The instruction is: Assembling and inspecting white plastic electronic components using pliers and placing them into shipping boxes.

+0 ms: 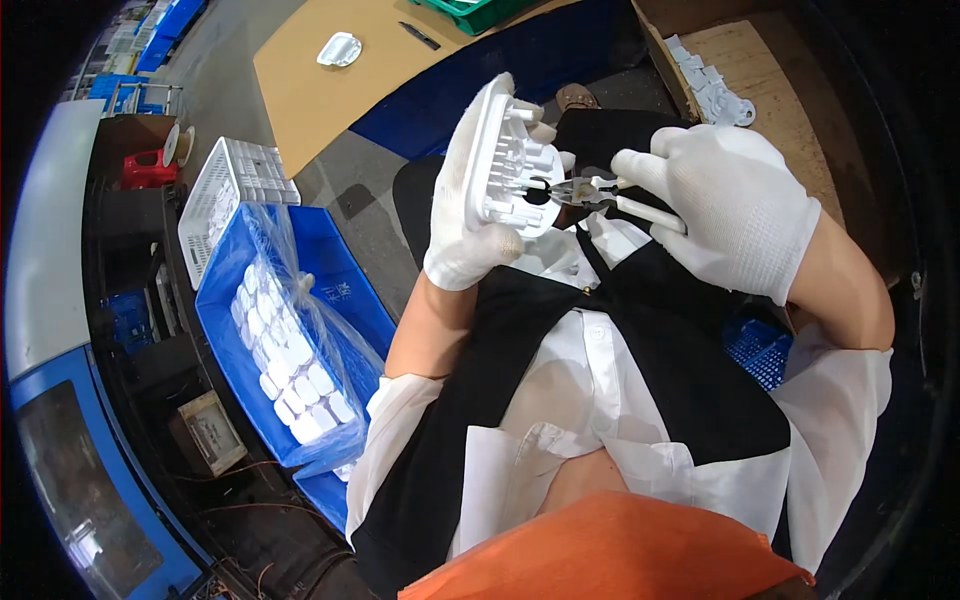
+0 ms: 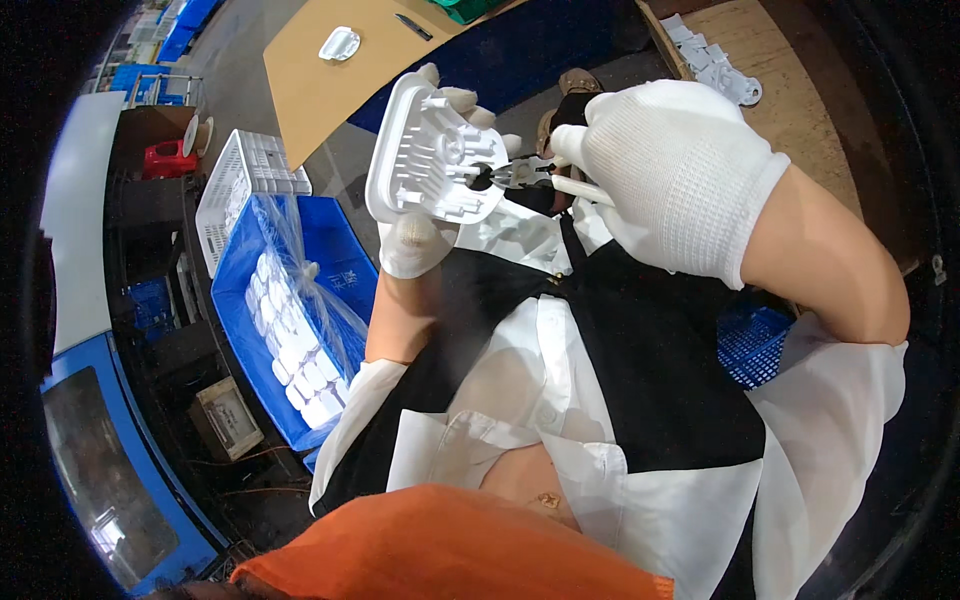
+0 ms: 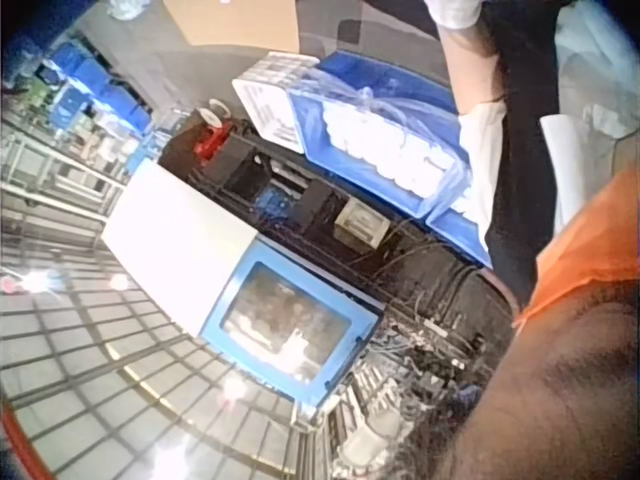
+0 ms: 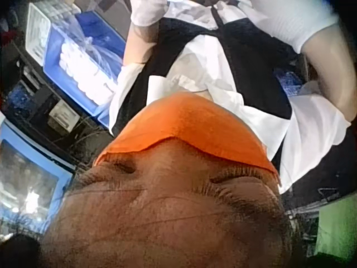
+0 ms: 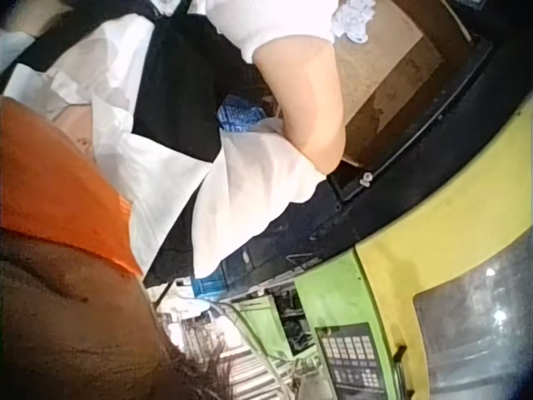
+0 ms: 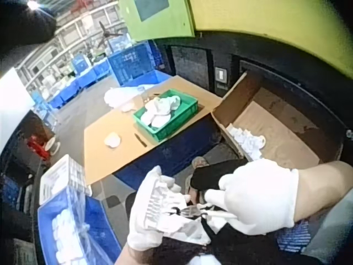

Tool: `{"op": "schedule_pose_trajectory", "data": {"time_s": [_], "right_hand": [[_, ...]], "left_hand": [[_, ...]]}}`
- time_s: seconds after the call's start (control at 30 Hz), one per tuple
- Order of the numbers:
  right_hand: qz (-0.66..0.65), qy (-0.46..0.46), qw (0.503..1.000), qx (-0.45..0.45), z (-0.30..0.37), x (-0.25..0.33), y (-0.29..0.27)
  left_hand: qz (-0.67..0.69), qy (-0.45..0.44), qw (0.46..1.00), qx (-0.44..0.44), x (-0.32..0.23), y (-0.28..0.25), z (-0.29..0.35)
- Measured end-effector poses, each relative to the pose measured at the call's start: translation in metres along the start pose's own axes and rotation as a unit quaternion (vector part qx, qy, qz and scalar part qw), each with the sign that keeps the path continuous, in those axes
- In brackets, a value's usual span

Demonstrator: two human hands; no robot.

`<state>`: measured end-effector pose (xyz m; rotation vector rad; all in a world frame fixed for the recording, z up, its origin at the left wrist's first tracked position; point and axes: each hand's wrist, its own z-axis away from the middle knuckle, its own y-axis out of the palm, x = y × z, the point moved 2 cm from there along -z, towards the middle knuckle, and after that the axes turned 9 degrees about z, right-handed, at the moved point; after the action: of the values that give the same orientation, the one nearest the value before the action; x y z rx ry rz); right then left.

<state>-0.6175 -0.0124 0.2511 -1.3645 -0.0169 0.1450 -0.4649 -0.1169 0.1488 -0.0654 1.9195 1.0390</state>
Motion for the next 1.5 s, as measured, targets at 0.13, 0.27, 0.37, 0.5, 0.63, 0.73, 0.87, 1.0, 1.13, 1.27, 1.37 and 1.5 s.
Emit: {"op": "schedule_pose_trajectory", "data": {"time_s": [0.13,0.27,0.37,0.5,0.63,0.73,0.87,1.0,1.13,1.27,1.37,1.5], "right_hand": [[0.014,-0.002,0.999,0.051,-0.006,-0.001,-0.002],[0.016,-0.011,0.999,0.047,-0.008,0.0,-0.002],[0.015,-0.019,0.997,0.072,-0.01,0.002,-0.007],[0.016,-0.015,0.997,0.069,-0.012,0.002,-0.003],[0.027,-0.008,0.991,0.129,-0.014,0.003,-0.006],[0.04,-0.017,0.986,0.163,-0.018,0.005,-0.007],[0.058,-0.015,0.977,0.205,-0.019,0.007,-0.001],[0.061,-0.014,0.979,0.193,-0.018,0.011,-0.004],[0.047,-0.033,0.986,0.158,-0.019,0.009,0.0],[0.073,-0.043,0.984,0.156,-0.021,0.012,-0.005],[0.065,-0.067,0.988,0.122,-0.02,0.01,-0.003],[0.06,-0.069,0.991,0.094,-0.019,0.006,0.005]], "left_hand": [[0.001,0.008,1.0,0.001,-0.001,-0.002,0.001],[-0.004,0.001,1.0,0.005,-0.001,-0.004,0.003],[-0.037,0.028,0.995,0.085,-0.001,-0.012,0.003],[-0.011,0.005,1.0,0.021,-0.003,-0.008,0.004],[-0.015,-0.005,0.999,0.028,0.0,-0.006,0.004],[-0.028,-0.006,0.999,0.032,0.0,-0.006,0.005],[-0.049,0.007,0.998,0.043,0.001,-0.007,0.005],[-0.054,0.016,0.998,0.038,0.002,-0.008,0.005],[-0.055,0.014,0.998,0.011,0.004,-0.008,0.003],[-0.07,-0.001,0.998,0.005,0.006,-0.008,0.001],[-0.076,-0.006,0.997,0.005,0.005,-0.006,0.001],[-0.066,-0.004,0.998,0.003,0.008,-0.008,-0.001]]}}
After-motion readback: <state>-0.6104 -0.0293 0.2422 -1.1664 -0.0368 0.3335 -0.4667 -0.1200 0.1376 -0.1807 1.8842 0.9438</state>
